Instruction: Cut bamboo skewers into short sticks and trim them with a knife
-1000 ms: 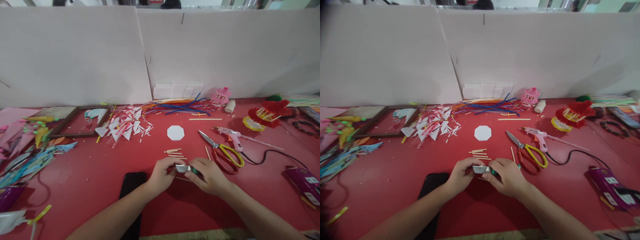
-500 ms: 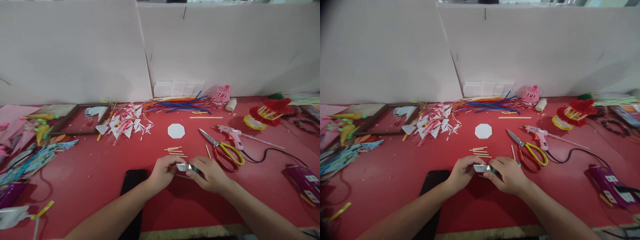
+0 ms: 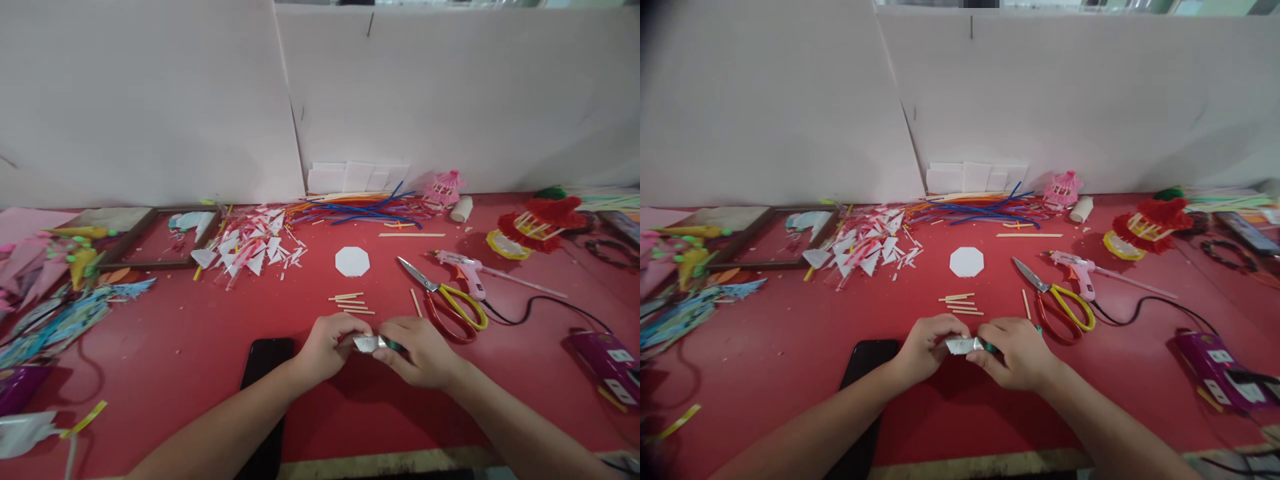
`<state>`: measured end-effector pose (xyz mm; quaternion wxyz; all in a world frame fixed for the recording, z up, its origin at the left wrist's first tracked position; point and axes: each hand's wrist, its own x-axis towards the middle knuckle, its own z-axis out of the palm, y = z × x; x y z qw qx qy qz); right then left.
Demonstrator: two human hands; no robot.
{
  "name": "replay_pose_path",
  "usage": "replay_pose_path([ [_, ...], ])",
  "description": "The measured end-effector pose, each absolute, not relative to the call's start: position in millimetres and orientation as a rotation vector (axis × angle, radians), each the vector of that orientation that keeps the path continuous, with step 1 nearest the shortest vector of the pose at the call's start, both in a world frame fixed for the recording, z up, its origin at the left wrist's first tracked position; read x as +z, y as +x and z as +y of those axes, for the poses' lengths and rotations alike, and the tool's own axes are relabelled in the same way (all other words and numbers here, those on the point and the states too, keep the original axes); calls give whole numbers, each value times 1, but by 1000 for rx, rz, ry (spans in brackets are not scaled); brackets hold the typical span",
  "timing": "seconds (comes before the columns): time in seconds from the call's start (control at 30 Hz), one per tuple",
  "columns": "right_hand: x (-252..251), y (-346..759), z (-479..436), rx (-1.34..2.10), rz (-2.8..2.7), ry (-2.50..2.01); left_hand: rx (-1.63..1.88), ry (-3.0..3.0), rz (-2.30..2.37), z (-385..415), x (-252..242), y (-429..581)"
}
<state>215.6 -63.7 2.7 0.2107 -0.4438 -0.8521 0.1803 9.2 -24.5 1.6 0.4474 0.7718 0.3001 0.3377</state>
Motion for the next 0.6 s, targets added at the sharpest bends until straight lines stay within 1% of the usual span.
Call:
replay_pose_path([
  [0.27, 9, 216, -63, 491, -2351, -1222, 847, 1981, 684, -23, 3, 6],
  [0.43, 7, 213, -64, 387, -2361, -1221, 856, 1988, 672, -22, 6, 6],
  [0.5, 6, 218, -61, 352, -2329, -1278, 859, 1984, 663, -26, 8, 6],
  [0.6, 8, 236, -52, 271, -2147, -1503, 824, 1994, 537, -38, 10, 8],
])
